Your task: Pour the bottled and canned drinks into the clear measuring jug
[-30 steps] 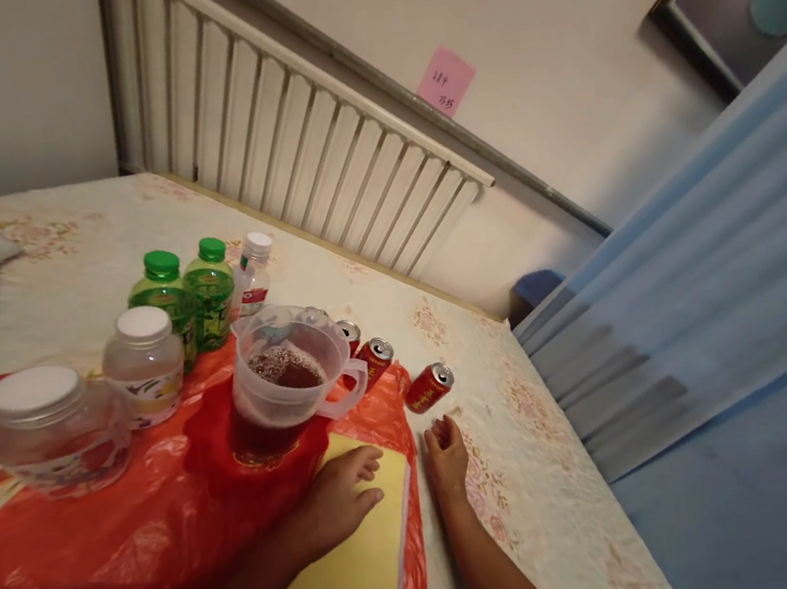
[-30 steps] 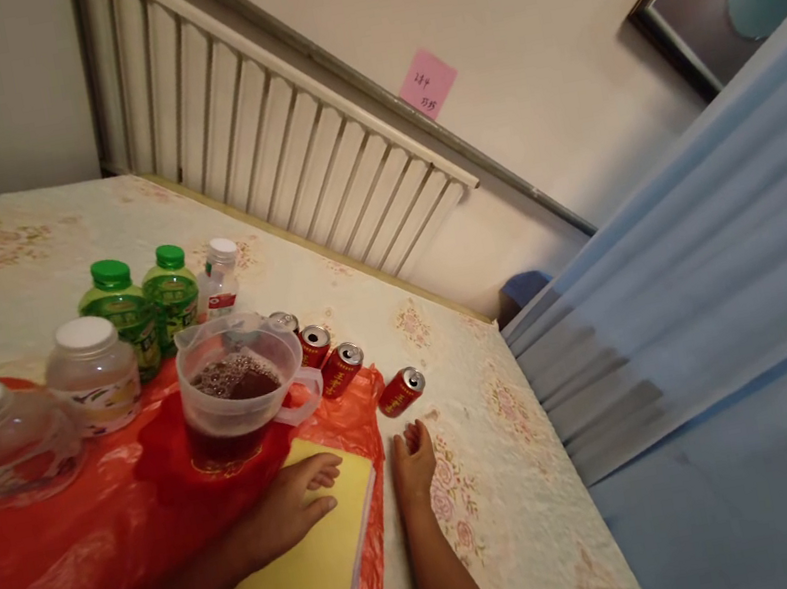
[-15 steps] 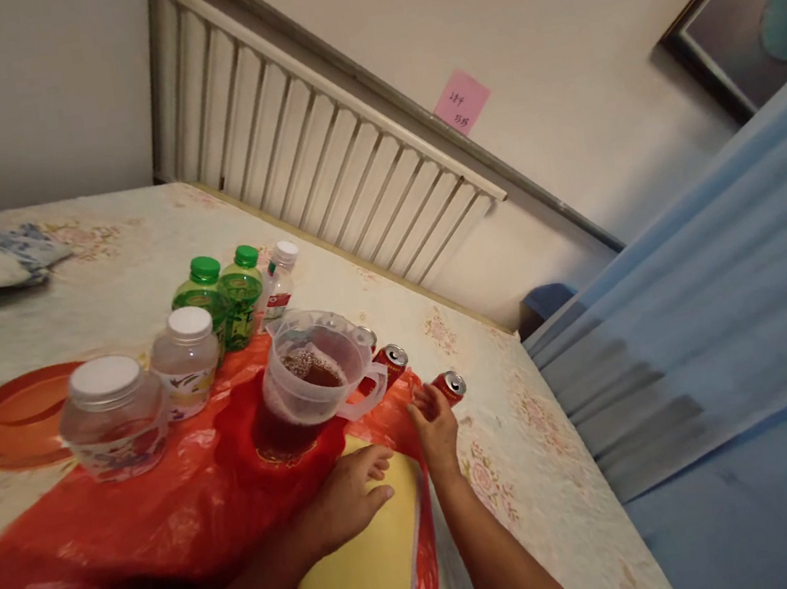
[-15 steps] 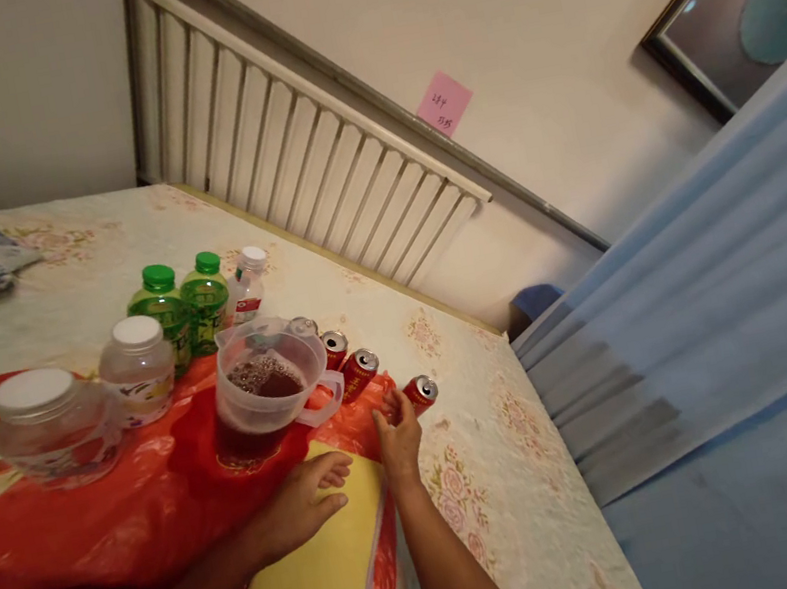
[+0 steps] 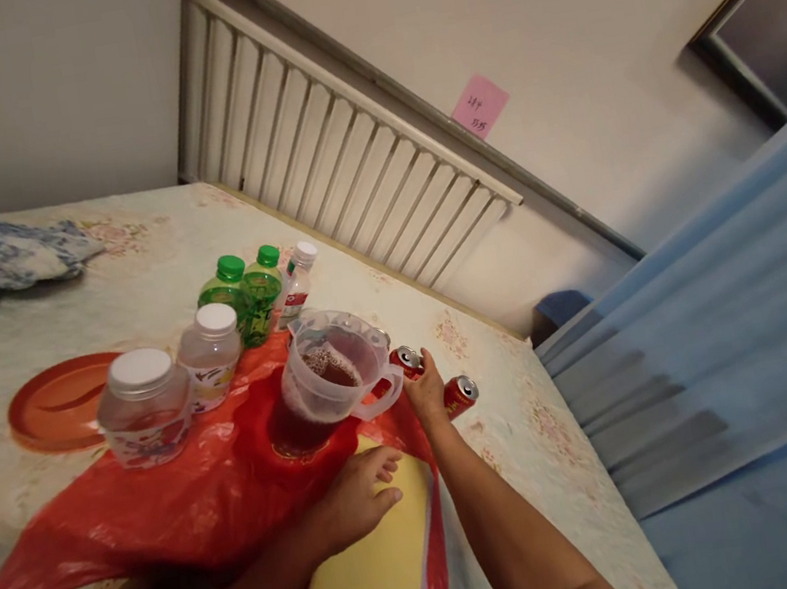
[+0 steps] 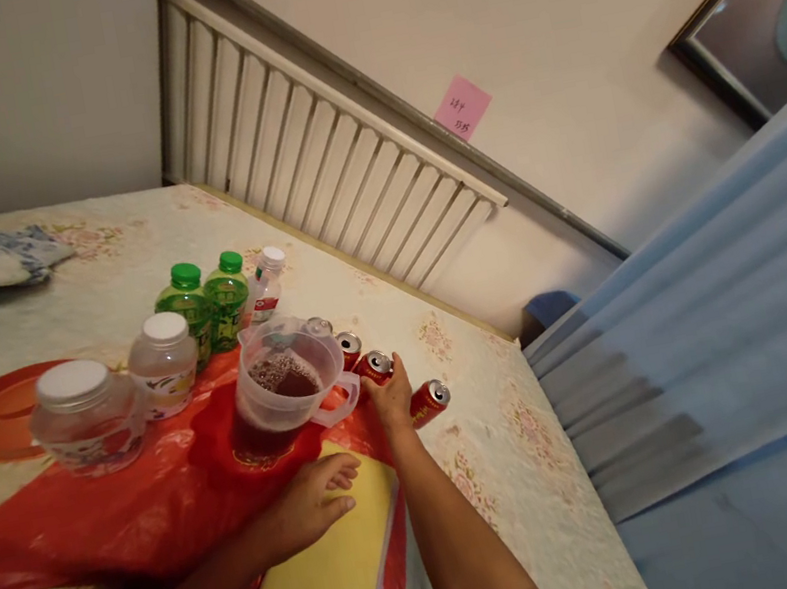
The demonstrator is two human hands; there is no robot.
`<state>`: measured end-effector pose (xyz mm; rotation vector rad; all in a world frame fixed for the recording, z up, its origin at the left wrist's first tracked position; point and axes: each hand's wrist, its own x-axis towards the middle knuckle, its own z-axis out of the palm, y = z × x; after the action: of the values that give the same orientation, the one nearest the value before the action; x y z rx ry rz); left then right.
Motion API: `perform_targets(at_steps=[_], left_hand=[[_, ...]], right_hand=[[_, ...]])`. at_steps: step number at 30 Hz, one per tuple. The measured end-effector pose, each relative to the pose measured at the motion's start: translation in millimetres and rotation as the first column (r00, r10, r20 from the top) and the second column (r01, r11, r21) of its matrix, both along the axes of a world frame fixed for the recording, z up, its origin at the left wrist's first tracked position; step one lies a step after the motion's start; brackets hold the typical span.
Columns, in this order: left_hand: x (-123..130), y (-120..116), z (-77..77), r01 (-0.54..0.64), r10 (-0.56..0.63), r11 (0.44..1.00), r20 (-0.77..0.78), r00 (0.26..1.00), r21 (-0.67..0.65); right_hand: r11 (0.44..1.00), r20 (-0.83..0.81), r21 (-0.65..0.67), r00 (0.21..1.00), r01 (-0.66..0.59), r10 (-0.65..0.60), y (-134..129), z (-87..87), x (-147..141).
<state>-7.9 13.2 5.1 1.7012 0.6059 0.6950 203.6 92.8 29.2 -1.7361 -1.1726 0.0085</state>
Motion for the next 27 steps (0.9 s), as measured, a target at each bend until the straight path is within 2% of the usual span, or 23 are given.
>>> perform_targets(at_steps=[5, 9, 12, 15, 19, 23, 27], left_hand=[[2.1, -0.8, -2.3, 0.003, -0.002, 0.999, -0.007, 1.000, 0.043], [6.2, -2.1, -6.9, -0.001, 0.003, 0.996, -0.022, 1.000, 0.088], [9.4, -3.5, -11.9, -0.015, 0.017, 0.995, -0.013, 1.000, 0.097], [13.6, -4.7, -17.8, -0.063, 0.062, 0.997, 0.018, 0.998, 0.046], [19.6, -4.2, -22.8, -0.121, 0.118, 0.992, 0.061, 0.991, 0.047], [20.7, -2.7, -18.2, -0.129, 0.122, 0.986, 0.068, 0.990, 0.101], [13.1, -4.7, -0.3, -0.097, 0.090, 0.989, 0.063, 0.994, 0.116]], right_hand=[[0.999, -0.013, -0.028, 1.000, 0.016, -0.016, -8.0, 2.2, -2.4], [0.999, -0.032, 0.014, 0.999, 0.038, -0.037, -28.5, 12.3, -3.2], [0.999, -0.103, 0.037, 0.994, 0.033, -0.029, -53.3, 23.4, -2.5], [1.000, -0.221, 0.028, 0.975, -0.014, 0.020, -84.6, 35.2, -4.1], [0.995, -0.264, 0.037, 0.960, -0.090, 0.096, -126.6, 47.9, -14.9], [0.981, -0.333, 0.041, 0.923, -0.192, 0.195, -158.2, 53.3, -33.2], [0.954, -0.399, 0.043, 0.871, -0.296, 0.288, -176.7, 56.5, -49.4]])
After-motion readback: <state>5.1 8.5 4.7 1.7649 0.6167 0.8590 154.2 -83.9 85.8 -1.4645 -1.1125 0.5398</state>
